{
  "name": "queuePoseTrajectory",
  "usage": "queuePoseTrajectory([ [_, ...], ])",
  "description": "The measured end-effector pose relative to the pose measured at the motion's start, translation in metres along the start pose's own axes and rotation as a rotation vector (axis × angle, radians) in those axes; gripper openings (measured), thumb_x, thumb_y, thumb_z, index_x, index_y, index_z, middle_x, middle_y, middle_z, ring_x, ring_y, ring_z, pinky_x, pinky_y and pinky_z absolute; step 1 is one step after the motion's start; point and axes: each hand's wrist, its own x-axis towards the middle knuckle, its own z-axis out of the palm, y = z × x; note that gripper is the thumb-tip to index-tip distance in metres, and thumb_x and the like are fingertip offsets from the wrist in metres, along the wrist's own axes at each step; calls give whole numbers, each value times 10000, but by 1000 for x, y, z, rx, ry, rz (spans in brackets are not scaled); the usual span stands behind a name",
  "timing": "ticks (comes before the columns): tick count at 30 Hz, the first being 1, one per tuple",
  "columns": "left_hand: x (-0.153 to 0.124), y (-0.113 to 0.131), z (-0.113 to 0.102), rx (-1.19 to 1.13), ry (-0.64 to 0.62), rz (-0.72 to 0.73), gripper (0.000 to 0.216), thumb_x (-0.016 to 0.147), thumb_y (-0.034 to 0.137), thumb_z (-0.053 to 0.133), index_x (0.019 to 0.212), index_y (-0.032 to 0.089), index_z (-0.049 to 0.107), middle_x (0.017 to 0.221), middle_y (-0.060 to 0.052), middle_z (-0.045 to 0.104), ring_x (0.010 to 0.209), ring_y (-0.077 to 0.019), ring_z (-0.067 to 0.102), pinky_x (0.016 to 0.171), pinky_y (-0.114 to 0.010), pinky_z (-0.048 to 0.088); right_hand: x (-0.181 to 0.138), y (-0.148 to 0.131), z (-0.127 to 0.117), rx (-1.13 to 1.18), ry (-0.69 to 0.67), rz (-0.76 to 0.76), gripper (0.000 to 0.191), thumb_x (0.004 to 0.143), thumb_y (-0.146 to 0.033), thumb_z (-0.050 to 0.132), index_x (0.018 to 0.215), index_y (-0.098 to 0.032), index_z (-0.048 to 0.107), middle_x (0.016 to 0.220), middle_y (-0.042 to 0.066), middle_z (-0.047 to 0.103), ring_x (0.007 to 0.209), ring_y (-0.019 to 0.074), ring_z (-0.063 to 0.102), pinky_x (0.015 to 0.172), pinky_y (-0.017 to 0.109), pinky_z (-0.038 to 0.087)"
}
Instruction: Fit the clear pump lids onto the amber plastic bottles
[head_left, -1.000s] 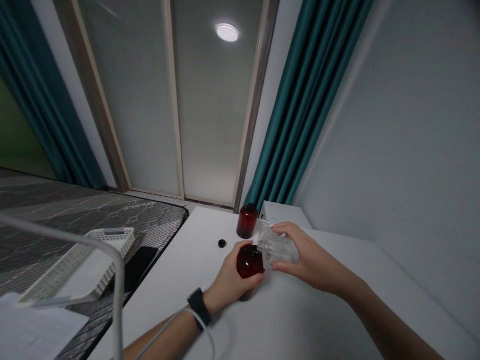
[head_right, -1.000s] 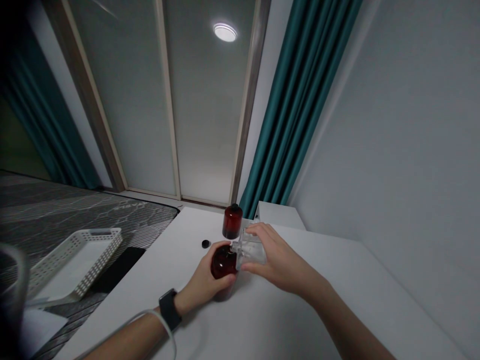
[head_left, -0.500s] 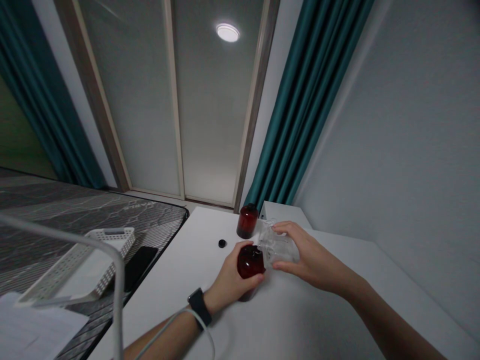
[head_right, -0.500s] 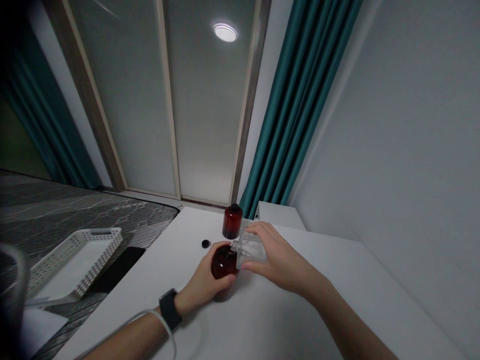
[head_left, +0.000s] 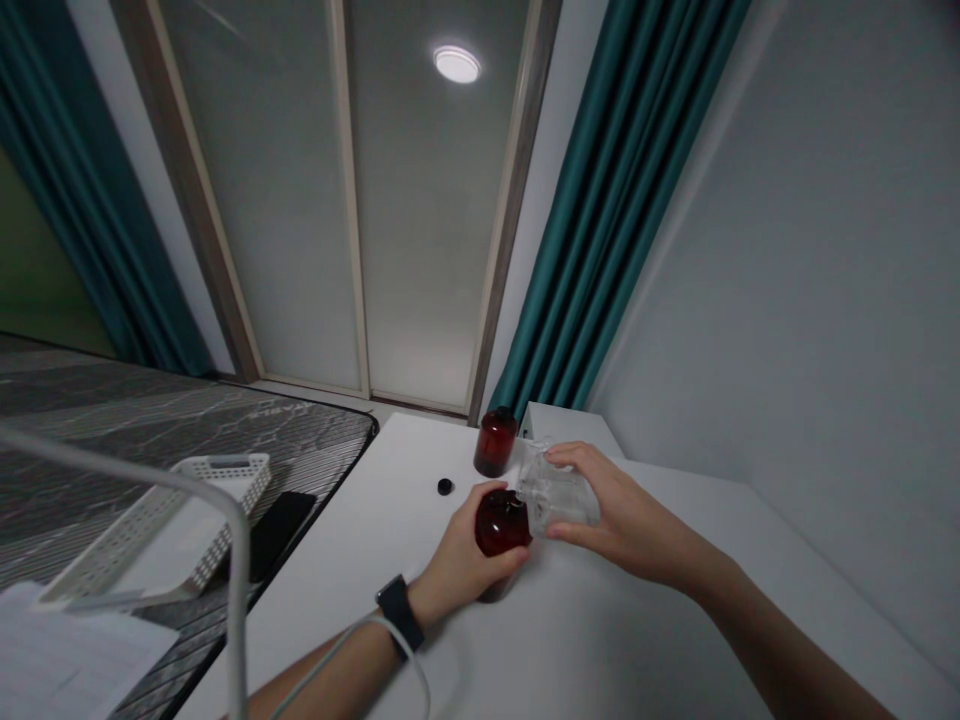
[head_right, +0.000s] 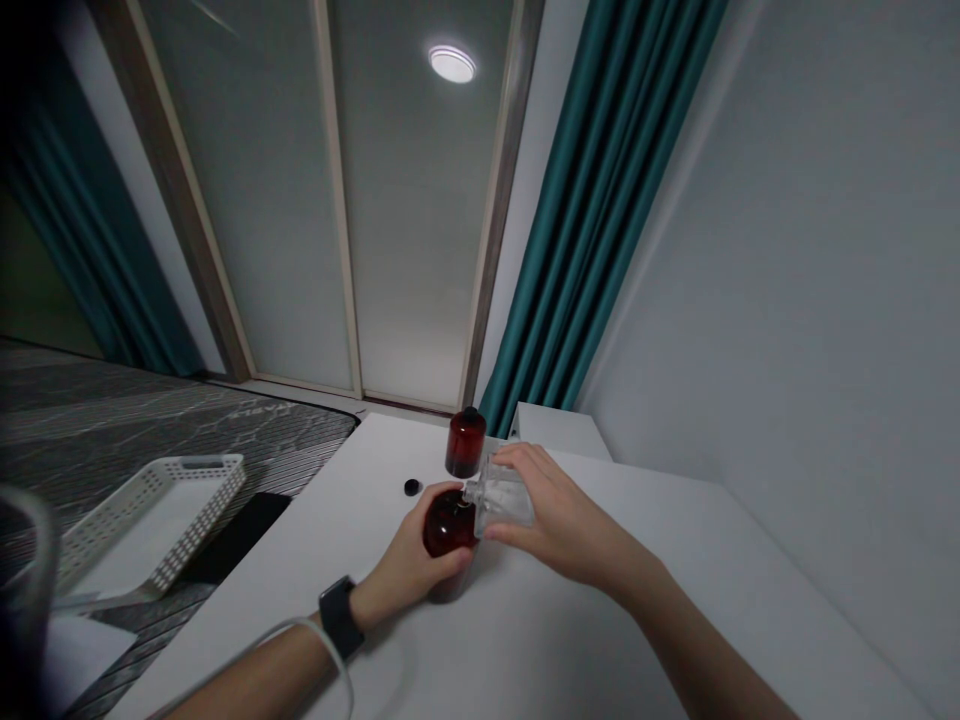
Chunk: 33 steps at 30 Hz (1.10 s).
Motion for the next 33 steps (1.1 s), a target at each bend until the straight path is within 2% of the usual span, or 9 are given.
queuePoseTrajectory([
  [33, 0, -1, 0, 11, 1, -15, 649, 659, 160, 762, 1253, 185, 501, 1208, -92, 637, 1116, -267, 611, 1030, -424, 459, 1, 1, 0, -26, 0, -16, 544, 772, -313, 771, 1246, -252, 511, 1316, 109, 578, 1259, 295, 541, 1075, 529, 447],
])
